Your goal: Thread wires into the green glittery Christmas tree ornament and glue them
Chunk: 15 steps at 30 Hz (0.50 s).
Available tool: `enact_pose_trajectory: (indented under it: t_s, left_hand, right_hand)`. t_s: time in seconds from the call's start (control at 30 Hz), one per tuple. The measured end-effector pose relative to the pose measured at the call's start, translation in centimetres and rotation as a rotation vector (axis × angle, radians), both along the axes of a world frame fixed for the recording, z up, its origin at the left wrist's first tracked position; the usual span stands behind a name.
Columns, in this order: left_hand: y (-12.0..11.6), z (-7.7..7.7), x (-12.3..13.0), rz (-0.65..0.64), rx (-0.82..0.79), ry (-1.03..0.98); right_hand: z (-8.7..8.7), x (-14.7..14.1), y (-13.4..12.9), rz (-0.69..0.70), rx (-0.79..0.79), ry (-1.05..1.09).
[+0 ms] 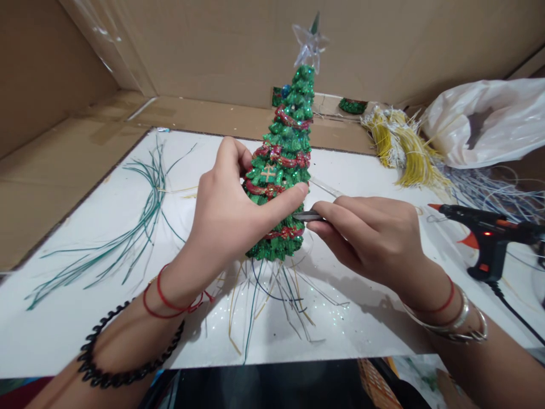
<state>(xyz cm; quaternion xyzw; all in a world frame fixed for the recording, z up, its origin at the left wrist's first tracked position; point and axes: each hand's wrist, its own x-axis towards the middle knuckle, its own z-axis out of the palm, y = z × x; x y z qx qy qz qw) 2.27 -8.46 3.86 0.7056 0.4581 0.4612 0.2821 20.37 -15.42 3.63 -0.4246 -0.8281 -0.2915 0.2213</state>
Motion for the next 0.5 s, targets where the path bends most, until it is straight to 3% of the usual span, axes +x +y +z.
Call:
enact_pose_trajectory:
  t_s: [0.5]
  left_hand:
    - [0.05, 0.0, -0.01, -0.003, 0.0, -0.012]
  right_hand:
    - [-0.17, -0.06, 0.01, 0.003, 0.004, 0.032]
